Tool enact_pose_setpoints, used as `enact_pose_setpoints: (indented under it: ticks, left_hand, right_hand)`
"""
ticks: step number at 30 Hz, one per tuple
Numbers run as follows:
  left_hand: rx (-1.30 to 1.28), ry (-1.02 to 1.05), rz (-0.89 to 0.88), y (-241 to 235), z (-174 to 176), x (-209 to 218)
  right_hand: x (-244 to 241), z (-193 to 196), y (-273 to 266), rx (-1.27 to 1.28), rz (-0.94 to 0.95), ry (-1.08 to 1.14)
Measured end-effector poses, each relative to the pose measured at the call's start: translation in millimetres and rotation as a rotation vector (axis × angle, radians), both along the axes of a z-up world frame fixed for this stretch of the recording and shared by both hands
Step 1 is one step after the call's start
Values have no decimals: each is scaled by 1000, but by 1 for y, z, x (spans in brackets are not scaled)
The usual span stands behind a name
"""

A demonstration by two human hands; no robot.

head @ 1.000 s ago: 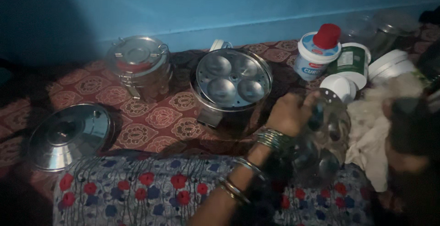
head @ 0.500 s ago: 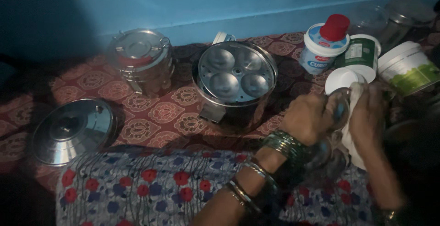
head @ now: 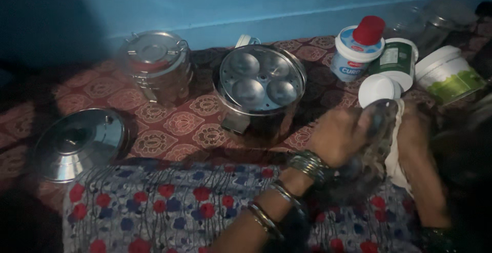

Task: The person wipes the interior and exterior of a stainless steel idli maker tray and its lid using a white cloth. The person then wipes a larger stainless steel pot and places the cleaned items on the floor.

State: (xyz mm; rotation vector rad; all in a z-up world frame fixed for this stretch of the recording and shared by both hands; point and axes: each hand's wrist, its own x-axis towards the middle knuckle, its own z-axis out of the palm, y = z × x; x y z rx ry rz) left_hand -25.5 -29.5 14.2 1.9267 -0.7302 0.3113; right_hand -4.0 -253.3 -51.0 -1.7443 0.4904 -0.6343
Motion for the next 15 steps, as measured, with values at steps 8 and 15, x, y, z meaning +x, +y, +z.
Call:
enact_pose_setpoints:
  ticks: [8, 15]
  left_hand:
    - [55, 38, 118, 10, 23, -3]
    - [101, -133, 42, 10, -14, -2]
  right_hand:
    - [-12, 60, 37, -901, 228, 9]
    - [-23, 4, 28, -294, -116, -61]
